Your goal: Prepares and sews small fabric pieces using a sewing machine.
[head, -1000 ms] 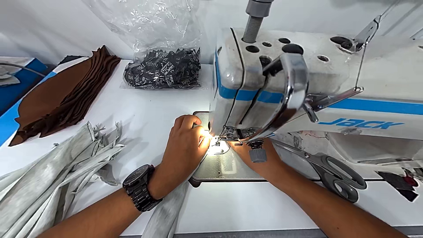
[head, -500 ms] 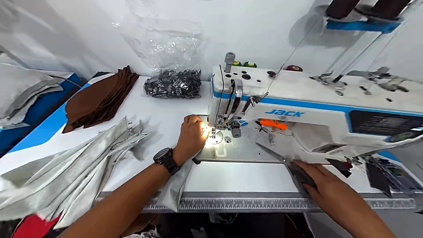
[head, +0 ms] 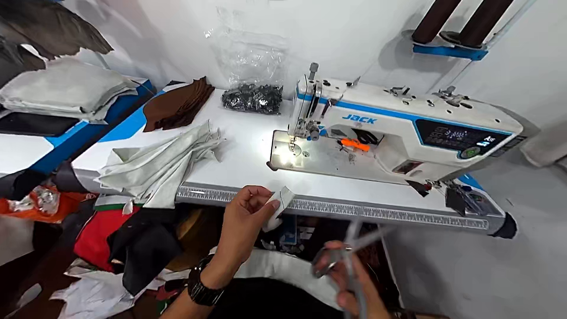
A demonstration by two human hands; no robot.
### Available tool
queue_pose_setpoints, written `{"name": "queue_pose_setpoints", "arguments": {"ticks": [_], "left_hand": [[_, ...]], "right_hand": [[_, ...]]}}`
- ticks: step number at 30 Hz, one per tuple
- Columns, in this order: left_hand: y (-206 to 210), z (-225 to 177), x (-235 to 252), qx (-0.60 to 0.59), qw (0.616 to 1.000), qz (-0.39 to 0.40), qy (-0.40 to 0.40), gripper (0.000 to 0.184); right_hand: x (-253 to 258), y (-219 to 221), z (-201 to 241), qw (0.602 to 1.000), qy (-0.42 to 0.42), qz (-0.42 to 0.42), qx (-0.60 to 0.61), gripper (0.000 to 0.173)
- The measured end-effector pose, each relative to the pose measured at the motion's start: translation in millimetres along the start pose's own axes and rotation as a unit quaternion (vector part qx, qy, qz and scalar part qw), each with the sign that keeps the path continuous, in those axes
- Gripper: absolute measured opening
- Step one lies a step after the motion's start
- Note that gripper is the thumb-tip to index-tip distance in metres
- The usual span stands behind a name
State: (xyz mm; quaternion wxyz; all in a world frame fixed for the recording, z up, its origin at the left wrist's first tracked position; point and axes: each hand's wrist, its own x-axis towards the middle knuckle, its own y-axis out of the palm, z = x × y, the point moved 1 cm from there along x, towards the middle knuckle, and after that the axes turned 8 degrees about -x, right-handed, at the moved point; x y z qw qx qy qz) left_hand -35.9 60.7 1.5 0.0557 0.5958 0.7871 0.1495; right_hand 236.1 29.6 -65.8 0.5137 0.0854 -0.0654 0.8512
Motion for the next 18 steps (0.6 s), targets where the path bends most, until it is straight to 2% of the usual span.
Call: {"name": "queue_pose_setpoints", "arguments": {"ticks": [2, 5, 10, 18], "left_hand": [[2.3, -2.5, -17.6, 0.004, 1.000, 0.010, 0.015, 0.023], [1.4, -3.1, -30.1, 0.016, 0.999, 0.031, 0.013, 0.023], [-5.5, -8.5, -33.5, 0.048, 0.998, 0.039, 0.005, 0.026], [-10.7, -2.8, -32.9, 0.106, 0.993, 0.045, 0.020, 0.027]], "right_hand": [[-1.4, 34.8, 3.3, 0.998, 0.034, 0.048, -0.026, 0.075], [4.1, 58.9, 8.3, 0.992, 0.055, 0.083, -0.080, 0.073], [18.2, 66.2, 20.0, 0.987, 0.051, 0.072, -0.137, 0.071], [24.8, 75.2, 12.0, 0.987, 0.040, 0.047, -0.149, 0.066]]}}
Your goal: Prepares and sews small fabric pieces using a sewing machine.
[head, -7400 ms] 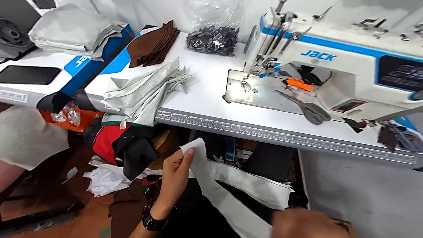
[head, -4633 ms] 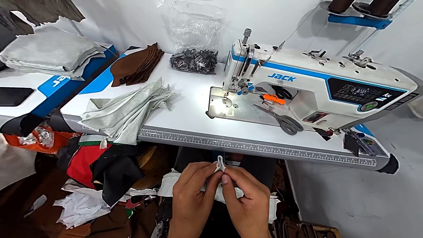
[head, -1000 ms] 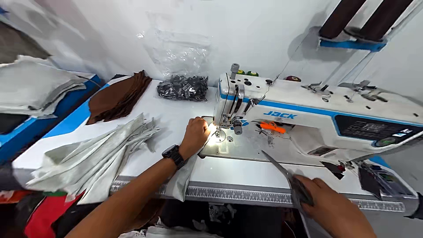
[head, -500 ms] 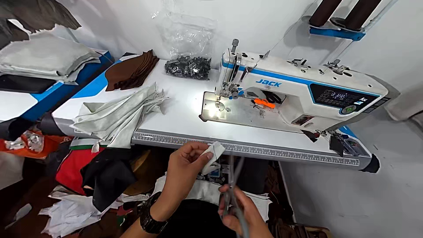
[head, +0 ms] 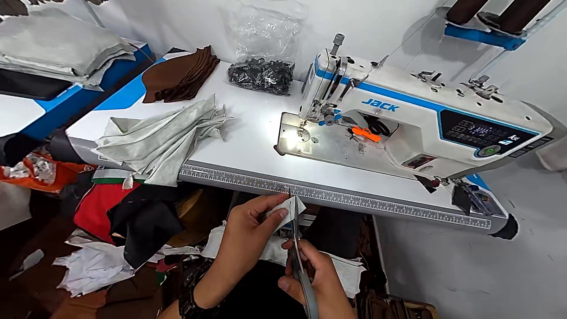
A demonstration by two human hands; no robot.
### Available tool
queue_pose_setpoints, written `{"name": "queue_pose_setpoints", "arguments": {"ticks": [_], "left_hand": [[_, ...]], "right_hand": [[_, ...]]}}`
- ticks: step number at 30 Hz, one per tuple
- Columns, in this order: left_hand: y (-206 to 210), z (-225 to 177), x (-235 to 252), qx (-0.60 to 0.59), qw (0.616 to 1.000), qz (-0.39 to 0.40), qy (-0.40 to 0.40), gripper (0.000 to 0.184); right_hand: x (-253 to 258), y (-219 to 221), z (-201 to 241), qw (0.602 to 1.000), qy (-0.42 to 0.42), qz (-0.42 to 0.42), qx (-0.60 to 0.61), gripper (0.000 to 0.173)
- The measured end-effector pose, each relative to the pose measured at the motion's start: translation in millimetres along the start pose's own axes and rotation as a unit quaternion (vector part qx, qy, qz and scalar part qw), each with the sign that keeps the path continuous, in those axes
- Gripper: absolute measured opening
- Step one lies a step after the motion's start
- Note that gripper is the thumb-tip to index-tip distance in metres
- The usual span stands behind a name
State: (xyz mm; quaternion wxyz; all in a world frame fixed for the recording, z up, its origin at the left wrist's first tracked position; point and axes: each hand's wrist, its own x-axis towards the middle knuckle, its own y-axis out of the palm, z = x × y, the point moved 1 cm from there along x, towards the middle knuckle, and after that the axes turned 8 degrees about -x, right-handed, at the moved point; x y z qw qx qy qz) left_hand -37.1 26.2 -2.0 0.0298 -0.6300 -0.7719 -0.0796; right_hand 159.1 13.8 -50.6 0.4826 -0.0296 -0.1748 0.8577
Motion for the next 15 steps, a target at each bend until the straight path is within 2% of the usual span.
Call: {"name": "queue_pose_setpoints", "arguments": {"ticks": [9, 15], "left_hand": [[-0.6, 10.1, 1.2, 0.001, 1.000, 0.013, -0.008, 0.024], [-2.6, 14.8, 2.5, -0.001, 0.999, 0.017, -0.028, 0.023]], "right_hand": [[-4.0, 3.6, -6.2, 1.000, 0.000, -0.026, -0.010, 0.038], [-7.5, 3.7, -12.4, 0.998, 0.013, -0.042, -0.041, 0.031]]}}
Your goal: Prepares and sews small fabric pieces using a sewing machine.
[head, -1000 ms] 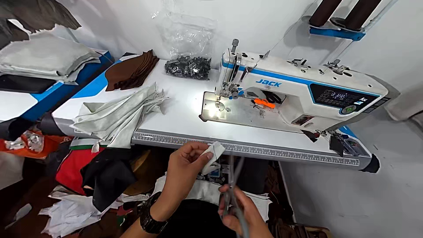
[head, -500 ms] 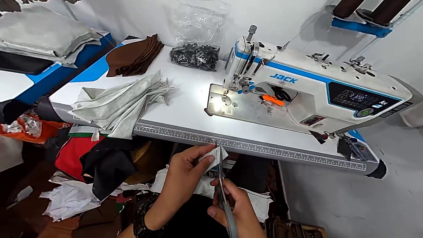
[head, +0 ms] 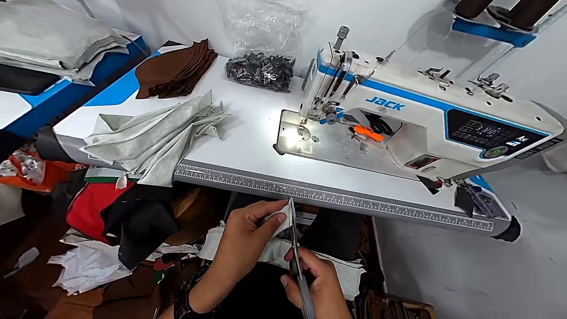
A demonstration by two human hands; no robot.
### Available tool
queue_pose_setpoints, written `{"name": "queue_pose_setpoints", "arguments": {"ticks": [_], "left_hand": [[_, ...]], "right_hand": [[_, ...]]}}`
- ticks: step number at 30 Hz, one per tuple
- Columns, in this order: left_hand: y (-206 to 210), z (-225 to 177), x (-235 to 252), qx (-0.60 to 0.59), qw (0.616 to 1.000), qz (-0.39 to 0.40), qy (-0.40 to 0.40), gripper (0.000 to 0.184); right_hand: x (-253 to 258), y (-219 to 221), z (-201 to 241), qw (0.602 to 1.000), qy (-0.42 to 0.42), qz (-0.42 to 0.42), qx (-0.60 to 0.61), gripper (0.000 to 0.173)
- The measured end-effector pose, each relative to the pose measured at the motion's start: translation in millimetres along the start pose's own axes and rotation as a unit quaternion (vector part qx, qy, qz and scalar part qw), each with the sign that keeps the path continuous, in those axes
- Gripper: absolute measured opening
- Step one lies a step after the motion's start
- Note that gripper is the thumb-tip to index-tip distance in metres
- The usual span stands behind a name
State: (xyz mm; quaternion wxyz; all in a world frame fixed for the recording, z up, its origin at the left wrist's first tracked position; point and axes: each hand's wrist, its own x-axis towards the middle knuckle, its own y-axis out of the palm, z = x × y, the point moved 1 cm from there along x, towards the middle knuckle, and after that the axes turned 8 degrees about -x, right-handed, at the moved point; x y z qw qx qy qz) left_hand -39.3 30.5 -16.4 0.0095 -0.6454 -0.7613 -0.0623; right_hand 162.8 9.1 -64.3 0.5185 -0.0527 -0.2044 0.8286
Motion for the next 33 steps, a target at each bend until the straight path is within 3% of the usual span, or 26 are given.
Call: {"name": "queue_pose_setpoints", "arguments": {"ticks": [4, 8, 10, 14, 18, 21, 24, 27, 29, 31, 33], "left_hand": [[-2.6, 1.7, 0.3, -0.011, 0.999, 0.016, -0.025, 0.022], [-23.0, -20.4, -0.6, 0.006, 1.000, 0.006, 0.023, 0.020], [-47.7, -57.1, 3.3, 0.088, 0.990, -0.028, 0.104, 0.021], [-90.6, -140.4, 40.3, 0.268, 0.932, -0.095, 0.223, 0.021], [-123.4, -171.0, 135.9, 0.352, 0.916, -0.069, 0.177, 0.023], [-151.9, -155.9, 204.4, 0.462, 0.879, -0.015, 0.121, 0.031], [-152.9, -124.3, 203.5, 0.472, 0.868, 0.075, 0.136, 0.042], [-121.2, -75.0, 133.8, 0.312, 0.914, 0.248, 0.080, 0.042], [-100.1, -42.4, 71.7, 0.259, 0.892, 0.368, 0.040, 0.039], [-87.2, -9.1, 31.7, 0.251, 0.849, 0.466, 0.006, 0.043], [-86.5, 31.1, 10.5, 0.225, 0.851, 0.474, 0.009, 0.042]], "right_hand": [[0.1, -4.0, -2.9, 1.000, 0.020, -0.003, 0.010, 0.036], [15.5, -61.5, -7.4, 0.996, 0.040, -0.070, -0.042, 0.071], [29.8, -109.5, -14.9, 0.979, 0.050, -0.108, -0.163, 0.063], [66.5, -189.4, -28.0, 0.908, 0.036, -0.154, -0.387, 0.042], [109.3, -226.7, -34.9, 0.869, 0.069, -0.119, -0.476, 0.029], [123.2, -238.8, -24.4, 0.845, 0.067, -0.104, -0.520, 0.023], [87.1, -243.5, 4.6, 0.853, 0.067, -0.130, -0.501, 0.027], [11.8, -233.5, -14.7, 0.931, 0.082, -0.044, -0.352, 0.018], [-37.8, -216.6, -64.0, 0.967, 0.152, 0.025, -0.205, 0.026], [-75.6, -192.1, -120.8, 0.972, 0.209, 0.006, -0.110, 0.043], [-96.3, -165.4, -154.9, 0.968, 0.240, -0.060, -0.040, 0.041]]}}
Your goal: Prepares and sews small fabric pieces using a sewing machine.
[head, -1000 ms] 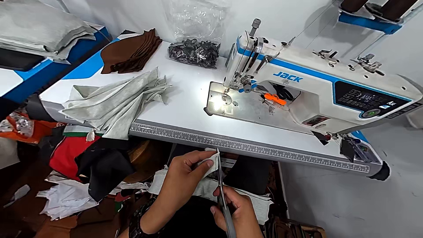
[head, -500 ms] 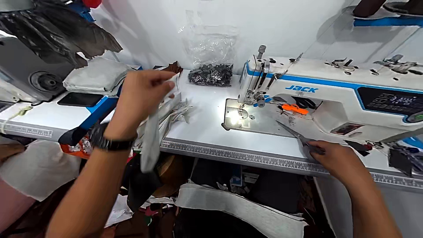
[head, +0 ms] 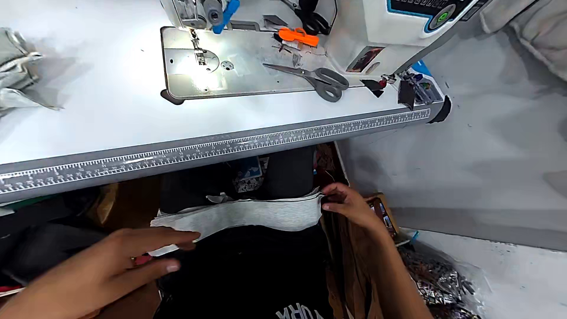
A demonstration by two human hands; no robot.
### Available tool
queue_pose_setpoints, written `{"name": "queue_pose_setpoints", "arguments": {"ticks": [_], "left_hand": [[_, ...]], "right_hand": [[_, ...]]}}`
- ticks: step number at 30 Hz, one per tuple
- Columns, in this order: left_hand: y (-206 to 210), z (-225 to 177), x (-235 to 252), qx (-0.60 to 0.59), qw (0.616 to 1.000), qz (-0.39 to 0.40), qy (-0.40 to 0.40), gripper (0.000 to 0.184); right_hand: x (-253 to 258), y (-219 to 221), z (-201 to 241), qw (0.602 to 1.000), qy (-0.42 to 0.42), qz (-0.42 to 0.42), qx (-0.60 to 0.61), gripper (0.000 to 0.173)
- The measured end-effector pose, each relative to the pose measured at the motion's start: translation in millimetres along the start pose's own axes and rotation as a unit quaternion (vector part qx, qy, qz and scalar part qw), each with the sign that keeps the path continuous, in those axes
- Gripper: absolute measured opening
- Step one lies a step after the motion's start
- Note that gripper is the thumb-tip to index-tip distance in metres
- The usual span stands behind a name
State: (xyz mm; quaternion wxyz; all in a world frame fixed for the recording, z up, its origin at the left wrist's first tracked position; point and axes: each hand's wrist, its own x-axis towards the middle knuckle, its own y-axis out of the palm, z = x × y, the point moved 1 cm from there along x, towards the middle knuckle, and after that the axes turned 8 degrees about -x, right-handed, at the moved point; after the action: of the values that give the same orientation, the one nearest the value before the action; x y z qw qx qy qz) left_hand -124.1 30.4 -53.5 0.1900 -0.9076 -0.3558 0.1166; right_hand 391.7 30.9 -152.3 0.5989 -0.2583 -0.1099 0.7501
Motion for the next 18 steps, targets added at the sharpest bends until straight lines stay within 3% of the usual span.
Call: {"name": "queue_pose_setpoints", "arguments": {"ticks": [5, 9, 12, 14, 18], "left_hand": [[30.2, 5.9, 8.5, -0.052, 0.991, -0.123, 0.008, 0.039], [49.1, -14.6, 16.9, -0.133, 0.980, -0.146, 0.012, 0.035], [79.1, -18.0, 29.3, -0.222, 0.970, -0.094, 0.030, 0.036], [103.8, -16.2, 43.6, -0.273, 0.960, -0.035, 0.042, 0.036], [156.7, -20.4, 79.2, -0.438, 0.893, 0.085, -0.060, 0.038]], "right_hand": [[2.5, 24.7, -18.5, 0.994, 0.016, -0.097, 0.045, 0.011], [-3.4, 11.5, -10.7, 0.989, -0.042, -0.107, -0.097, 0.008], [-13.3, 3.1, 6.2, 0.960, -0.084, -0.100, -0.247, 0.017], [-23.0, 0.0, 24.6, 0.955, -0.093, -0.079, -0.271, 0.017], [-44.8, 2.0, 89.1, 0.997, -0.076, -0.017, -0.008, 0.010]]}}
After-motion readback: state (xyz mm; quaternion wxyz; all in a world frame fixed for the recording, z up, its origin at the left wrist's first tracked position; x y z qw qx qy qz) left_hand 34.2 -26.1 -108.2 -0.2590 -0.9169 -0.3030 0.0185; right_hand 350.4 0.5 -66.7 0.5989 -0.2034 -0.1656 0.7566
